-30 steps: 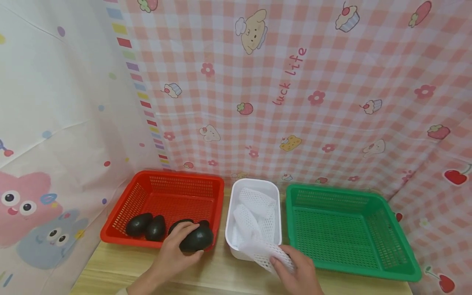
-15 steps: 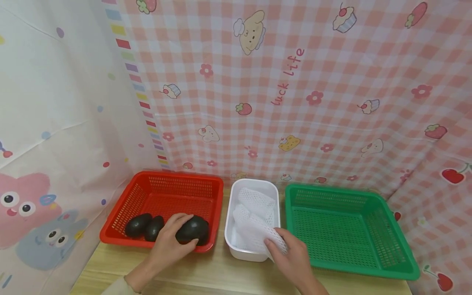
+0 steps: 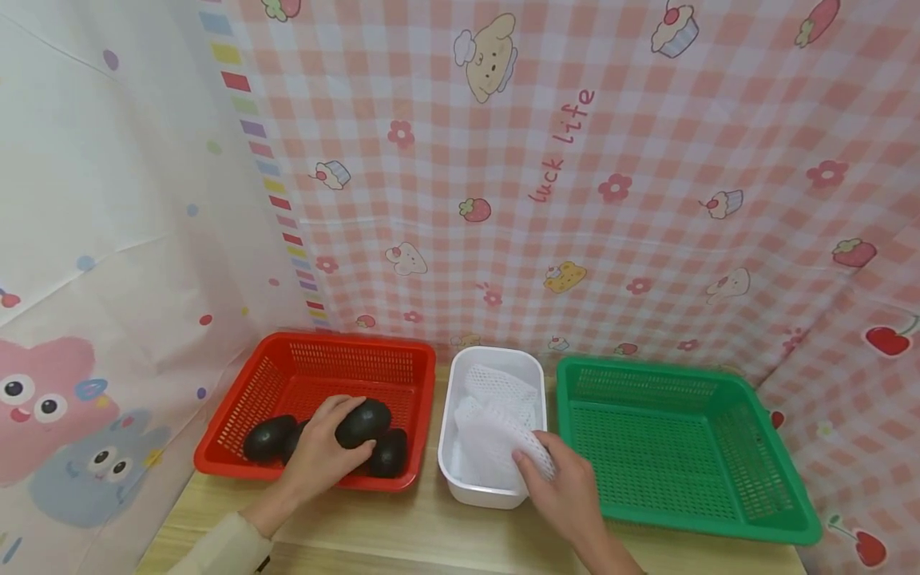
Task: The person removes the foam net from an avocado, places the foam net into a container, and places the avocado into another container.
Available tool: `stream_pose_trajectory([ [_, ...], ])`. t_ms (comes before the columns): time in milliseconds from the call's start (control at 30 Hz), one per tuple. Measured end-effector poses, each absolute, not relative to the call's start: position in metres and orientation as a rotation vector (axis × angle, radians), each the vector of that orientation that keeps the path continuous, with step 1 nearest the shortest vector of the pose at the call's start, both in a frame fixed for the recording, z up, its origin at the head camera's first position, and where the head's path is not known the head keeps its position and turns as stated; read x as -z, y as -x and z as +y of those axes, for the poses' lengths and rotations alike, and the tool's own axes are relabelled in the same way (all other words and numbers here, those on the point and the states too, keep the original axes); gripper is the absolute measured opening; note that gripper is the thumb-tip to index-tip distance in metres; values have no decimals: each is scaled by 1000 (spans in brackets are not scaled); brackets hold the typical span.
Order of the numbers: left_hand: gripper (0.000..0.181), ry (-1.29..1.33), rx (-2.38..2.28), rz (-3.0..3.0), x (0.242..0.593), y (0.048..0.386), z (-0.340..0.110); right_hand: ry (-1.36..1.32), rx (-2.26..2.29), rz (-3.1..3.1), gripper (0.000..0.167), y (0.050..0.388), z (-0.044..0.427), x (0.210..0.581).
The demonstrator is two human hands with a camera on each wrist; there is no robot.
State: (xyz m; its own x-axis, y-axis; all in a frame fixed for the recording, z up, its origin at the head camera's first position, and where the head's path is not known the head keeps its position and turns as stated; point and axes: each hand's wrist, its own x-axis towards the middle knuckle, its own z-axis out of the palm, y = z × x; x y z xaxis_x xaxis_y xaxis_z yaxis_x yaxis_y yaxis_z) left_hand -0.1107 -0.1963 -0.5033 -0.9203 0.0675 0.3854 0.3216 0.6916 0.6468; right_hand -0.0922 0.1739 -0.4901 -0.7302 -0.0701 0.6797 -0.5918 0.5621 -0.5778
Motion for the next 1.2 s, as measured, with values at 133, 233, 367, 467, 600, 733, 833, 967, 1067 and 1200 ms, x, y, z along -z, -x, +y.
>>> stream_pose_trajectory([
  [133,66,267,1067,-2595,507,120,-205,-491,-1093,-2204,36,95,171,490],
  [233,66,246,1061,-2621,509,126,-210,-461,-1085,-2234,35,98,169,490],
  [367,67,228,1064,-2668,510,130,-215,-432,-1091,-2279,33,101,166,490],
  [467,68,221,1053,-2697,511,134,-217,-416,-1096,-2296,32,102,164,489],
  [600,69,207,1023,-2720,513,141,-219,-409,-1078,-2305,32,103,163,488],
  [733,70,171,1010,-2761,517,149,-221,-394,-1068,-2317,32,103,162,488],
  [833,70,129,1014,-2802,520,154,-224,-381,-1067,-2327,32,103,162,489],
  [967,71,79,990,-2859,522,159,-226,-371,-1064,-2343,32,103,162,489],
  [1067,72,53,941,-2904,523,161,-226,-361,-1070,-2363,31,104,161,488],
  [1200,73,6,911,-2943,523,162,-227,-361,-1055,-2389,30,106,158,489],
])
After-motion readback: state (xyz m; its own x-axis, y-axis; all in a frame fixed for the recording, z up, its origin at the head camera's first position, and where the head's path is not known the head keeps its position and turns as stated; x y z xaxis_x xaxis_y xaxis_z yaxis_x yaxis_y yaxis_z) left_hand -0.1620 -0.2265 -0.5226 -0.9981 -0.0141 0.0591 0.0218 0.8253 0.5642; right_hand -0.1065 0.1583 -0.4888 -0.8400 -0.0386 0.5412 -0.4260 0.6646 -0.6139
